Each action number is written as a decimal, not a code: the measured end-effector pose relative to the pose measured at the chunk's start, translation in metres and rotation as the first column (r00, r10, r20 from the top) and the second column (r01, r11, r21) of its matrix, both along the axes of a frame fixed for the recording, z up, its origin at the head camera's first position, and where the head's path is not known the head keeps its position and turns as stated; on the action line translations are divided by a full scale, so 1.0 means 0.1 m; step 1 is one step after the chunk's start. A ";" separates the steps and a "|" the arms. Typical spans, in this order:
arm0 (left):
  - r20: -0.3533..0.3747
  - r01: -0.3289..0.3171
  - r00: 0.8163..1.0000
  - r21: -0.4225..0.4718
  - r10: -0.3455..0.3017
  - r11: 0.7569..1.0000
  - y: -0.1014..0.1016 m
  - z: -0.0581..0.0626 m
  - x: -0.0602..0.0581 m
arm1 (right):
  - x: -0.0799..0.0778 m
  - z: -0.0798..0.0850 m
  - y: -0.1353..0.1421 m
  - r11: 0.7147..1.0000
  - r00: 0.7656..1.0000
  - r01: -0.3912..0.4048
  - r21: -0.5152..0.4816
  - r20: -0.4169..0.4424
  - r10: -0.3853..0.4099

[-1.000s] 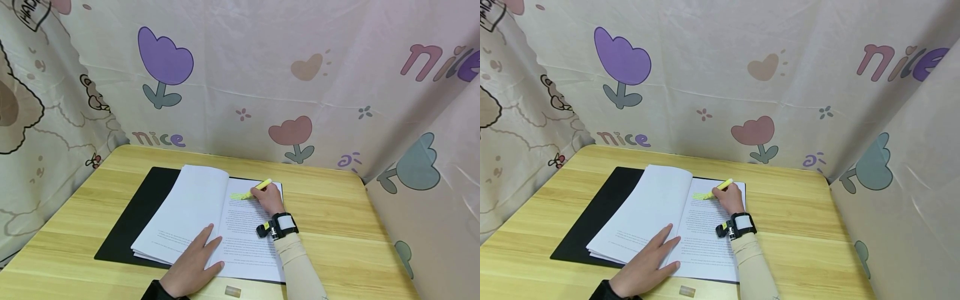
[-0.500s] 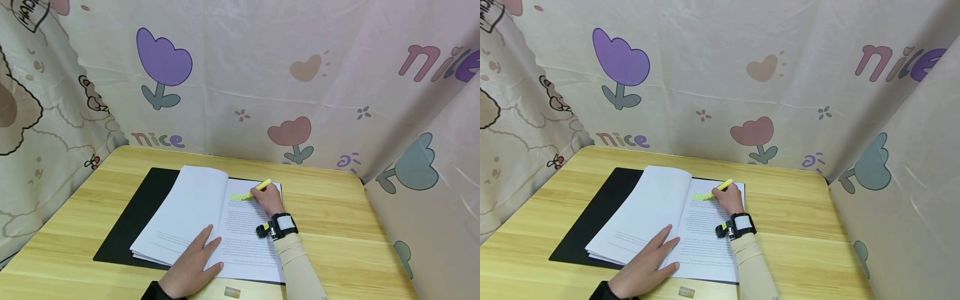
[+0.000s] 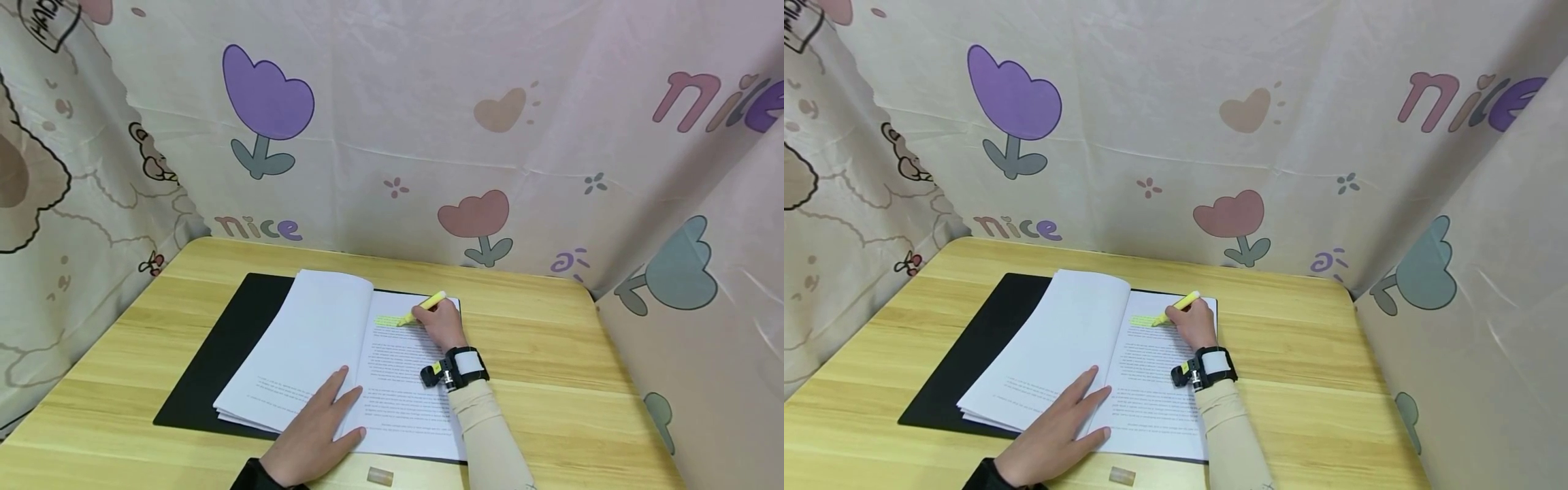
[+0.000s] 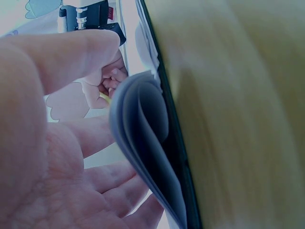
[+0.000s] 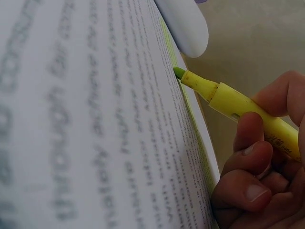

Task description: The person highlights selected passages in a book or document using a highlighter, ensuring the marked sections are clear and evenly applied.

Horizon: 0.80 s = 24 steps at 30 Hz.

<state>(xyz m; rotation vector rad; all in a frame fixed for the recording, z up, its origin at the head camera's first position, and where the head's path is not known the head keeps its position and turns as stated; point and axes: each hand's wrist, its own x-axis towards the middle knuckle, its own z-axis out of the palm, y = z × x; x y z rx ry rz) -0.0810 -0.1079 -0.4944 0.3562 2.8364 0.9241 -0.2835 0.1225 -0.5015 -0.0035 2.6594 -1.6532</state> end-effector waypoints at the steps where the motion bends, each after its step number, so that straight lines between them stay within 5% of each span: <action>1: -0.001 0.001 1.000 0.000 -0.001 1.000 0.00 0.00 0.00 | 0.00 0.00 0.00 1.000 1.000 0.000 -0.002 0.000 0.000; 24: -0.014 0.006 1.000 0.014 -0.006 1.000 0.00 -0.01 -0.01 | -0.02 -0.02 0.04 1.000 1.000 -0.007 -0.018 0.011 0.007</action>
